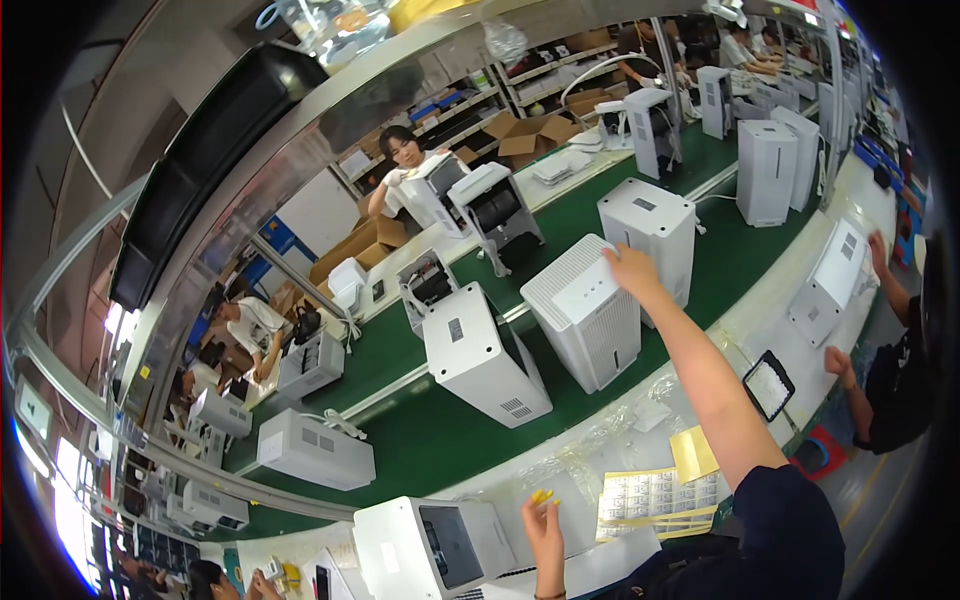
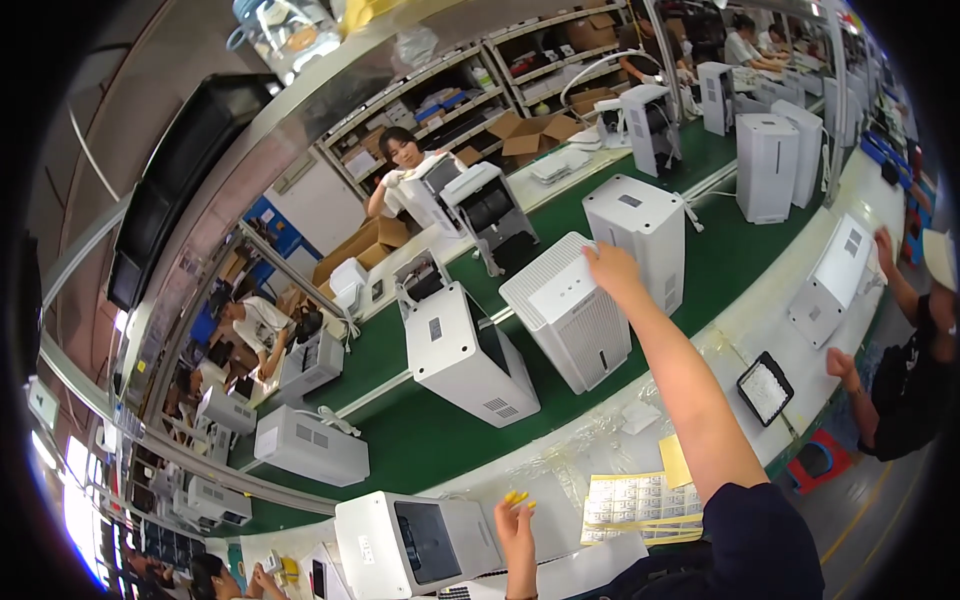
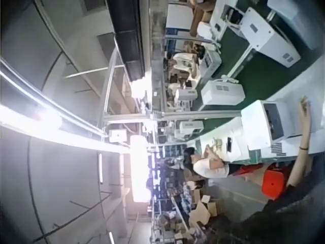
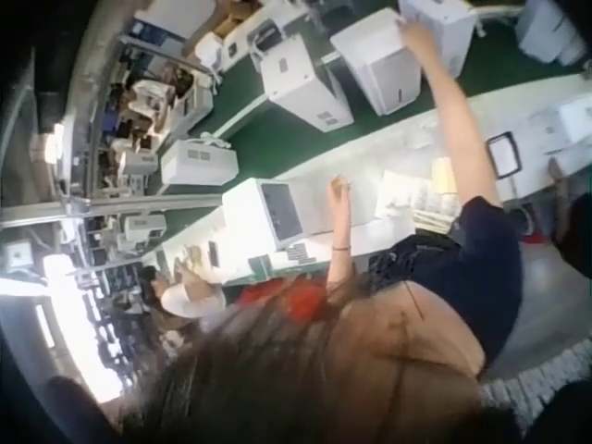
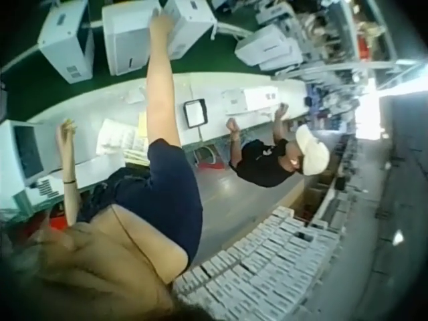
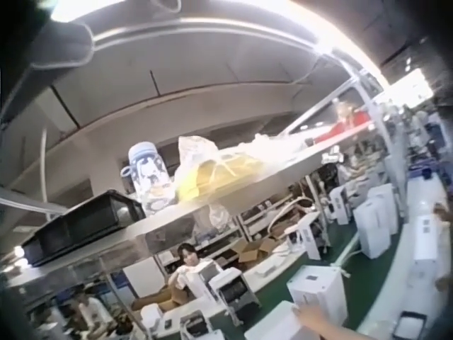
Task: Assembling electronic appliance housings and applying stickers on a production line.
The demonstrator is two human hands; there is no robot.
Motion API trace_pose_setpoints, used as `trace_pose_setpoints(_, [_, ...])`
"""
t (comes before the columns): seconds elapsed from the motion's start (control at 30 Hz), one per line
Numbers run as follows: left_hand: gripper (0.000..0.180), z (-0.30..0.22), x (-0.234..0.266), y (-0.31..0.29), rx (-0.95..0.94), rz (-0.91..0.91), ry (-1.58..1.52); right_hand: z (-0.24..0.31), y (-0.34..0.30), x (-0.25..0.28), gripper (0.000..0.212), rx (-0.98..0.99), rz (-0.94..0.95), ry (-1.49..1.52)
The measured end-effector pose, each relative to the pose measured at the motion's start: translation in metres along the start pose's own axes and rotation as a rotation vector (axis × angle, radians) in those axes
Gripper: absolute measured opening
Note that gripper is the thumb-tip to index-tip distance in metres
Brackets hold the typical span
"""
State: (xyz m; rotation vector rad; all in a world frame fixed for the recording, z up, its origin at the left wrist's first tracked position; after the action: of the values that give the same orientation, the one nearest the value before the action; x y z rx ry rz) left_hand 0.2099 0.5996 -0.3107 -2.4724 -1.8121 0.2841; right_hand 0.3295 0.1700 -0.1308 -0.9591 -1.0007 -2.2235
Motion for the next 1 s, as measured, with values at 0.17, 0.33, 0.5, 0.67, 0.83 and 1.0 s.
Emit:
trace_pose_setpoints(0.17, [0.034, 0.017, -0.045, 0.054, 0.168, 0.209, -0.214, -0.004, -0.061, 0.019, 0.051, 0.027, -0.071, 0.096])
trace_pose_setpoints(0.33, [0.066, 0.04, -0.111, 0.095, 0.595, 0.548, -0.458, -0.063, -0.124, 0.049, 0.061, -0.005, -0.019, 0.542])
trace_pose_setpoints(0.5, [0.092, 0.047, -0.167, 0.102, 0.894, 0.673, -0.993, -0.068, -0.175, 0.063, 0.071, -0.35, 0.094, 0.936])
trace_pose_setpoints(0.67, [0.075, 0.082, -0.193, 0.077, 0.625, 0.587, -0.847, -0.065, -0.255, 0.097, 0.06, -0.465, 0.174, 0.994])
trace_pose_setpoints(0.83, [0.068, 0.085, -0.157, 0.04, 0.693, 0.583, -0.8, -0.065, -0.317, 0.119, 0.052, -0.144, 0.205, 1.103])
trace_pose_setpoints(1.0, [0.063, 0.049, -0.121, 0.038, 0.482, 0.568, -0.766, -0.083, -0.333, 0.128, 0.067, -0.017, 0.409, 1.246])
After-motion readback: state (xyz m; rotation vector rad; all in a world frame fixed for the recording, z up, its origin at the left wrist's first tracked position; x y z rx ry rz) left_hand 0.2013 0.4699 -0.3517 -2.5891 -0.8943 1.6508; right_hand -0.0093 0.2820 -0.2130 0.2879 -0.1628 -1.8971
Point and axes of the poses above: each hand's wrist, its own y-axis towards the middle knuckle, its own x-axis out of the back of the hand, z = x × y, the point moved 2 cm from there along y, towards the middle knuckle, and after that the axes turned 11 degrees about x, right-handed, at the moved point
